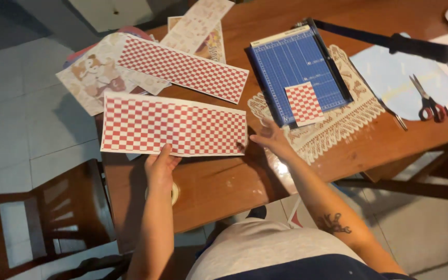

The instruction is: The person uses a paper trimmer to cut a sheet of red and white checkered paper on a blue cutting mat. They then apply clear tape to a blue folder and arrange the cut paper pieces on the table.

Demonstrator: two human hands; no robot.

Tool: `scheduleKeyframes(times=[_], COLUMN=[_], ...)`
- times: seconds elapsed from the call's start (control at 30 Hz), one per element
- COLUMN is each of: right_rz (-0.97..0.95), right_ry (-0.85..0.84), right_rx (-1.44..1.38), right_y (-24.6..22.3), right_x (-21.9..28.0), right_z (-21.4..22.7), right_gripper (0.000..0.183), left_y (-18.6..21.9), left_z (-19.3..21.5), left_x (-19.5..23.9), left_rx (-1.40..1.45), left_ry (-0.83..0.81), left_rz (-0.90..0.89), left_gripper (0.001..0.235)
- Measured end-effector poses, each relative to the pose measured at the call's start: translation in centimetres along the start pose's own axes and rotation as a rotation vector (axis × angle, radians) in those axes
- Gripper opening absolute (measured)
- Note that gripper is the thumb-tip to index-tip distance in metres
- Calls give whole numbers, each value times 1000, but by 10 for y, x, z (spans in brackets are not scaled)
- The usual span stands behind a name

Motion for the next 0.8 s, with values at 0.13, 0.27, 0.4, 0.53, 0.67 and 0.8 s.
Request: scheduleKeyframes(times=[0.13,0.27,0.4,0.53,0.67,0.8], right_rz=[-208,-246,-160,293,-10,-506], right_ry=[201,301,369,822,1189,1033], right_rx=[-183,68,512,830,551,-82], right_y=[71,122,101,39,129,198], right_x=[-3,-6,11,24,-35,-70], right_z=[-17,-13,-4,34,119,161], right_gripper=[67,42,25,48,76,77], left_y=[-51,-84,-87,-77,-64,-64], left_z=[59,92,109,106,101,111], left_x=[-56,-86,-103,-104,-95,-98], left_rx=[5,-13,-89,-148,-176,-208], left_ry=[213,297,334,297,286,286], left_rz=[124,183,200,239,255,248], left_gripper=[35,35,33,36,37,37])
Point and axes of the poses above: each hand's wrist, its own x-axis away from the middle knuckle, its own z-axis out of the back of the hand, y = z × x, the point moved 4 cm from there along -x, towards the middle knuckle, and after that the axes turned 14 degrees about x, right-handed, at the moved point
